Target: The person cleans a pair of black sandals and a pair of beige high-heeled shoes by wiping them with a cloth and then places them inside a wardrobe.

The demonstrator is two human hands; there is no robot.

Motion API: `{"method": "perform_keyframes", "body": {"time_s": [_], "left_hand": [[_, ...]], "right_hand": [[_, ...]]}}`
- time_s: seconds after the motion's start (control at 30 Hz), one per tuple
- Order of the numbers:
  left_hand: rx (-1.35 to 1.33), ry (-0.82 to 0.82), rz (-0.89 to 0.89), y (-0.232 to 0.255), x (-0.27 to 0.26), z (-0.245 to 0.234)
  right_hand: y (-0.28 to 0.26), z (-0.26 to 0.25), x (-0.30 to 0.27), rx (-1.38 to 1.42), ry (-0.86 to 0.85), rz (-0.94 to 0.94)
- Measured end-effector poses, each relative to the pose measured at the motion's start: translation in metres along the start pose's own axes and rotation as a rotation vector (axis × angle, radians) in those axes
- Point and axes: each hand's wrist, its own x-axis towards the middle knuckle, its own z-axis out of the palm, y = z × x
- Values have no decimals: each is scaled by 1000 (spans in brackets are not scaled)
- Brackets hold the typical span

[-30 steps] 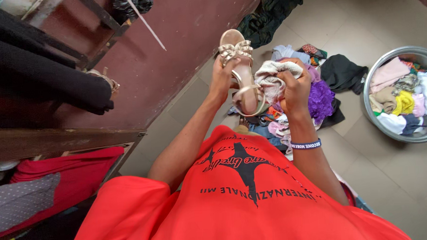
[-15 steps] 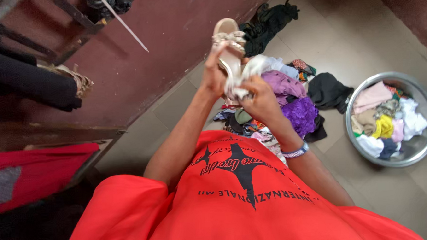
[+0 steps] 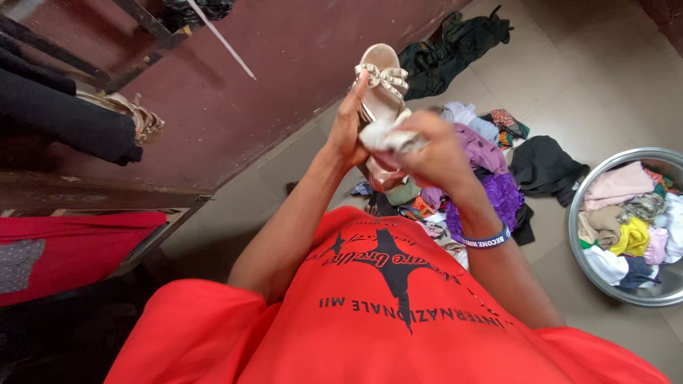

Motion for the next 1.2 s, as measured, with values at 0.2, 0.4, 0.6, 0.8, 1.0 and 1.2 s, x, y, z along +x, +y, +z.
{"method": "perform_keyframes", "body": {"time_s": [0.2,0.4,0.6,0.8,1.0,1.2], "left_hand": [[102,-84,-83,-10,-6,21],[150,-5,-112,1,-5,16],[337,126,-104,-7,2,15],[242,55,-118,-6,4,-3],[396,145,-115,-6,-7,11],[251,94,-32,-3,-10,-1]], "right_hand": [[-11,2,32,74,505,46],[-3,6,41,-73,320,-30],[6,5,51,-54,457,100],[29,11,59,-129,319,-57],[19,12,62,5,574,120],[-6,20,56,-301,379,-98]]}}
